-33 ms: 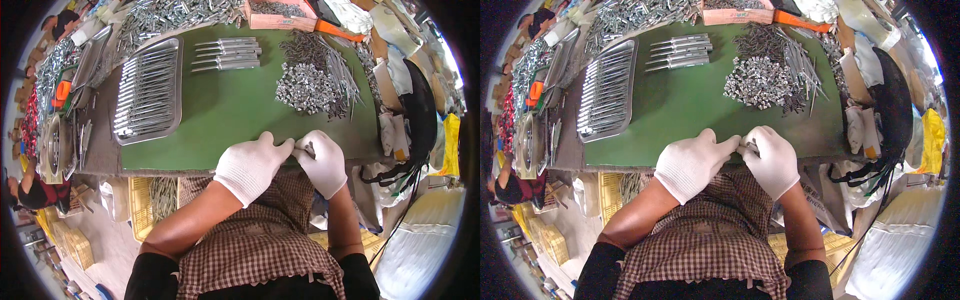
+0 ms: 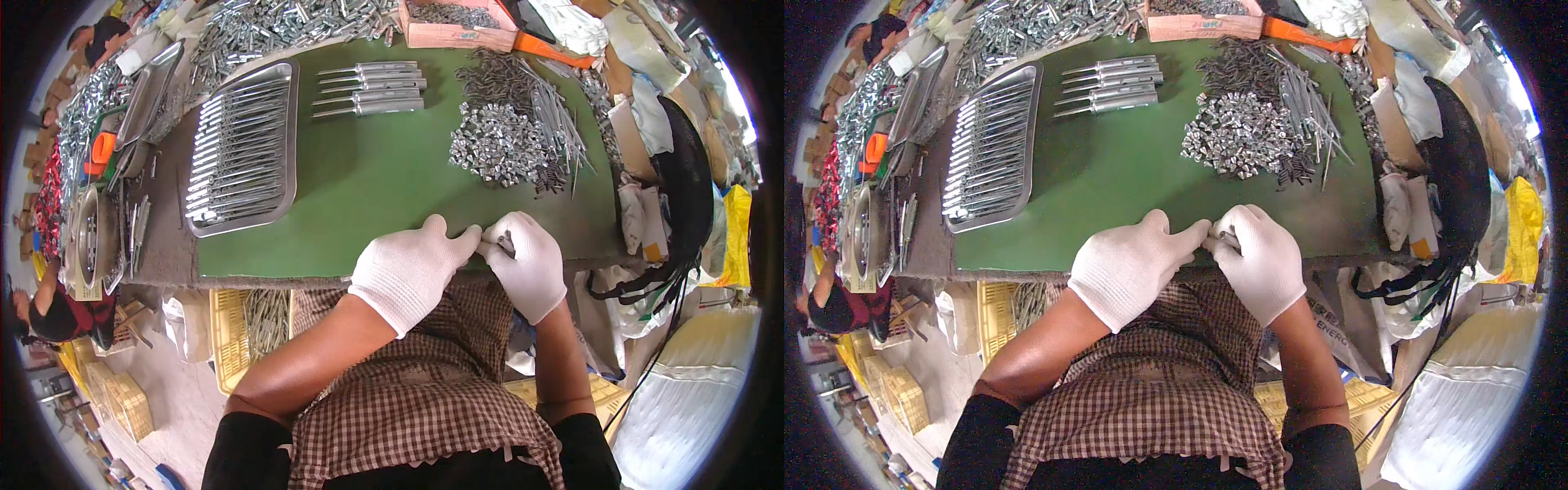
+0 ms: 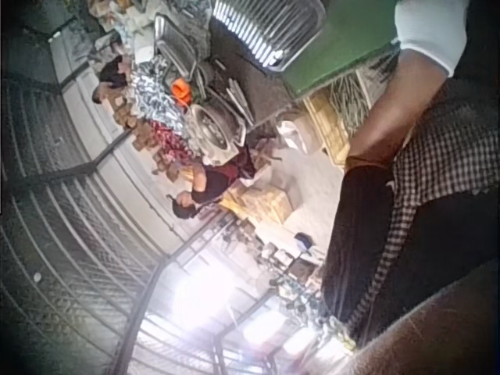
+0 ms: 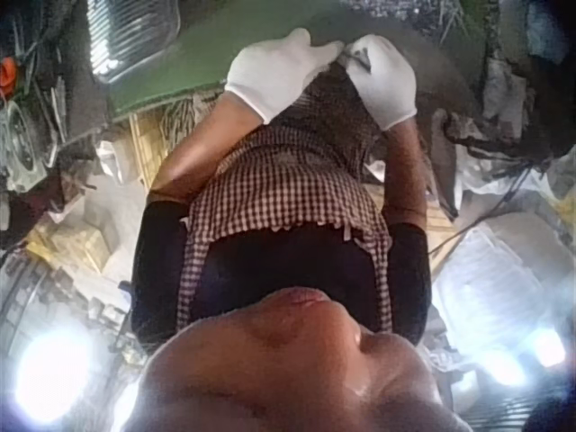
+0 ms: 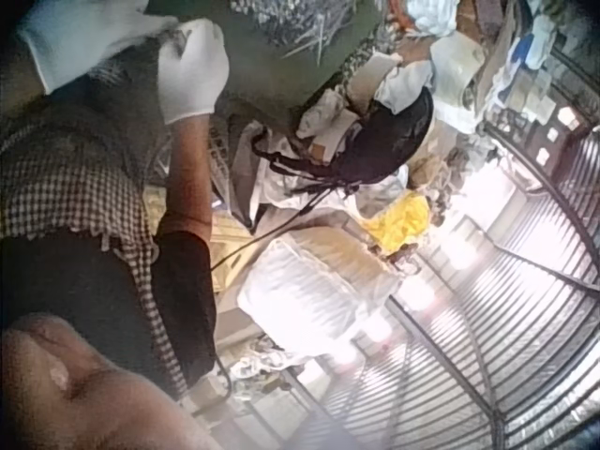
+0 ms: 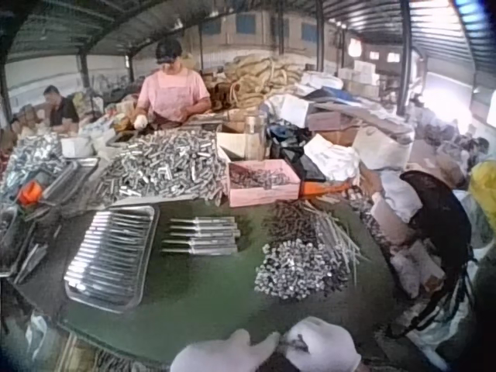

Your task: The person assembles metal components by hand, inserting small metal clips and pins into cylindrical sleeves. The person then bundles the assembled sleeves together and inserts long metal rods into them.

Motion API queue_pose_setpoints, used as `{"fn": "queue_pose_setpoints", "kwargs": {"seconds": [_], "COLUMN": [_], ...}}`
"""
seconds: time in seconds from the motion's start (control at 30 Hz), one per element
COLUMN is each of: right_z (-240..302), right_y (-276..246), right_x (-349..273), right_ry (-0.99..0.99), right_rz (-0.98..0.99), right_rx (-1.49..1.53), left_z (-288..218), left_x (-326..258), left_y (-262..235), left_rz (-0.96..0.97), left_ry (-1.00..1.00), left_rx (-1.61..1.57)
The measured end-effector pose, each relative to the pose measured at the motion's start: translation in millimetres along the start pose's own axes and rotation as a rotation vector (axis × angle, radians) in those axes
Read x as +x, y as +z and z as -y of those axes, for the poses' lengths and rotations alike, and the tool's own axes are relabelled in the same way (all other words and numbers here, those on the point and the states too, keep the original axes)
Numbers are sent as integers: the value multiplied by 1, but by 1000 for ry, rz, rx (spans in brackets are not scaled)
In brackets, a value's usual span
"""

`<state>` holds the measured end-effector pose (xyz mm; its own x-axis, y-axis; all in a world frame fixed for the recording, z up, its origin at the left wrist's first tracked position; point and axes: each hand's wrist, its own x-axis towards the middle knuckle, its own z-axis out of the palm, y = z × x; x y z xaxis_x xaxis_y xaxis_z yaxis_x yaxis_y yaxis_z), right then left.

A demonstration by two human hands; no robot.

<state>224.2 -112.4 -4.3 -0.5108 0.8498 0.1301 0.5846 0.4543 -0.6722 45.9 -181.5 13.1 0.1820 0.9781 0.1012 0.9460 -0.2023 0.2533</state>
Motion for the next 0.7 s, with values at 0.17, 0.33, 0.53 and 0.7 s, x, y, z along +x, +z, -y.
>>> {"fn": "queue_pose_setpoints", "kwargs": {"seconds": [0.17, 0.33, 0.53, 0.7], "right_z": [11, 6, 8, 11], "right_y": [-15, 18, 34, 37], "right_x": [9, 25, 26, 23], "right_ry": [3, 84, -71, -131], "right_rz": [-29, -156, -264, -327], "right_rx": [281, 1722, 1686, 1369], "left_z": [-2, -2, -5, -11], "left_x": [3, 2, 6, 15], "left_y": [-9, -6, -9, -9], "left_rz": [112, 116, 130, 175], "left_ry": [-4, 30, 46, 33], "left_rx": [40, 59, 84, 86]}}
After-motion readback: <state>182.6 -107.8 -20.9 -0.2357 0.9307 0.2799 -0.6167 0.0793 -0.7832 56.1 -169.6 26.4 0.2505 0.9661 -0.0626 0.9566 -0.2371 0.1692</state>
